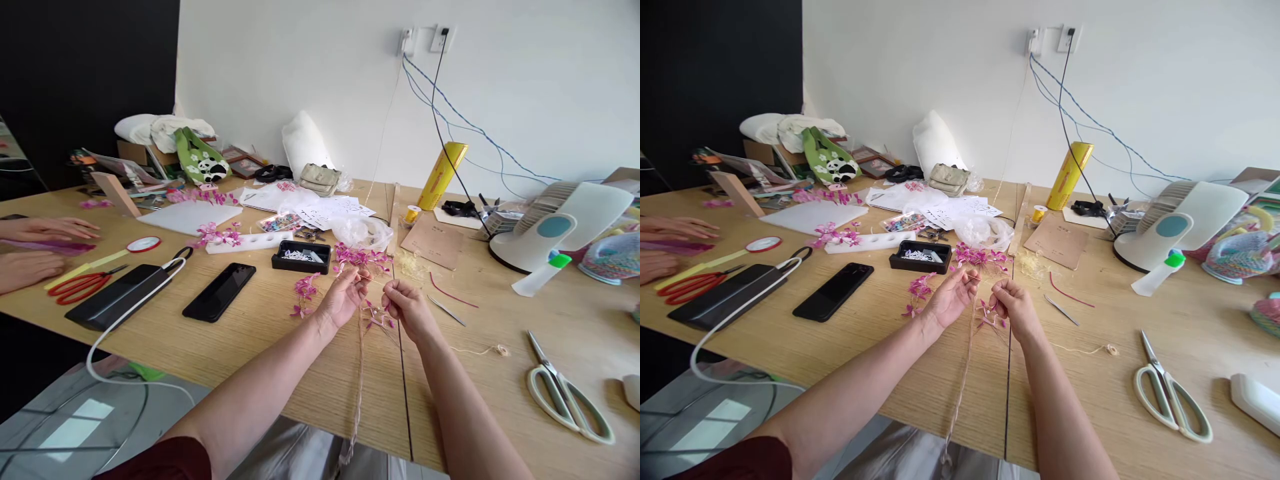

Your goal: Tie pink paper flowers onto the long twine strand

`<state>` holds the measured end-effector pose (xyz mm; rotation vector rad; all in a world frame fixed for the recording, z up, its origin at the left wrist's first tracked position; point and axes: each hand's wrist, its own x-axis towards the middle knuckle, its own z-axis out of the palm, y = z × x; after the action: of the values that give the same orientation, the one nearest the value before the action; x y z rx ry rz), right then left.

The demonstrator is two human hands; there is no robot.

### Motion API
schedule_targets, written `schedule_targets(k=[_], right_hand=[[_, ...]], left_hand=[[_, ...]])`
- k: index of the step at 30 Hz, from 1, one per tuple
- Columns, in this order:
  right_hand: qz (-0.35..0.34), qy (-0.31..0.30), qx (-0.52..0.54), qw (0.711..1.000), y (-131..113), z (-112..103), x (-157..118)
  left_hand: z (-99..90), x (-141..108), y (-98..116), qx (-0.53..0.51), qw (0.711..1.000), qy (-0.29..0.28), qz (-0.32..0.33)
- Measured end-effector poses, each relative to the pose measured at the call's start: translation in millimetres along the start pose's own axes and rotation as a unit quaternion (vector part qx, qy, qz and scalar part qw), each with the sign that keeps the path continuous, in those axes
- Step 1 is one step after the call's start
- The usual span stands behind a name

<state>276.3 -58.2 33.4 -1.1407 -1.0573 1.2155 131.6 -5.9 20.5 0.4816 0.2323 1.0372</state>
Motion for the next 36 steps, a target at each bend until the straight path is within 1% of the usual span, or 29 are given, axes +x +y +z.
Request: schedule_targets(k=[5, 8, 14, 17, 20, 23, 24, 26, 29, 31, 34, 36], right_hand=[[0.053, -0.005, 0.085, 0.995, 3.2, 2.0, 0.5], [0.061, -0.016, 0.109, 0.992, 4.8, 4.9, 0.6], [0.048, -0.045, 0.028, 0.997, 10.6, 9.7, 0.9], [0.047, -0.048, 0.017, 0.998, 11.7, 9.9, 0.7], [0.051, -0.062, 0.024, 0.996, 8.0, 8.0, -0.5], [0.062, -0.095, -0.003, 0.994, 1.8, 3.9, -1.1], [0.064, -0.100, -0.023, 0.993, 0.2, 2.4, -0.9], [0.067, -0.088, -0.074, 0.991, -1.2, -0.1, 0.2], [0.066, -0.040, -0.134, 0.988, 2.1, -1.7, 2.8], [0.051, -0.005, -0.139, 0.989, 6.8, -1.4, 4.6], [0.015, 0.036, -0.121, 0.992, 13.0, -0.3, 6.5], [0.000, 0.054, -0.104, 0.993, 14.6, 0.5, 6.5]], left_hand=[[-1.5, 2.0, 1.2, -0.046, 0.999, 0.019, -0.020], [-3.2, 3.4, 1.5, -0.055, 0.998, 0.005, -0.017], [-4.6, 4.4, 1.3, -0.045, 0.998, -0.039, -0.016], [-6.1, 6.1, 1.7, -0.049, 0.997, -0.052, -0.023], [-7.5, 8.0, 3.4, -0.054, 0.996, -0.060, -0.027], [-7.5, 8.8, 6.2, -0.037, 0.997, -0.065, -0.022], [-7.0, 8.8, 7.0, -0.022, 0.997, -0.067, -0.019], [-5.6, 8.2, 7.8, 0.025, 0.997, -0.067, -0.007], [-3.1, 6.1, 6.8, 0.134, 0.988, -0.062, 0.044], [-1.7, 4.1, 5.7, 0.220, 0.969, -0.057, 0.093], [-0.8, 1.1, 4.4, 0.335, 0.926, -0.056, 0.164], [-1.2, -0.2, 3.5, 0.390, 0.898, -0.059, 0.192]])
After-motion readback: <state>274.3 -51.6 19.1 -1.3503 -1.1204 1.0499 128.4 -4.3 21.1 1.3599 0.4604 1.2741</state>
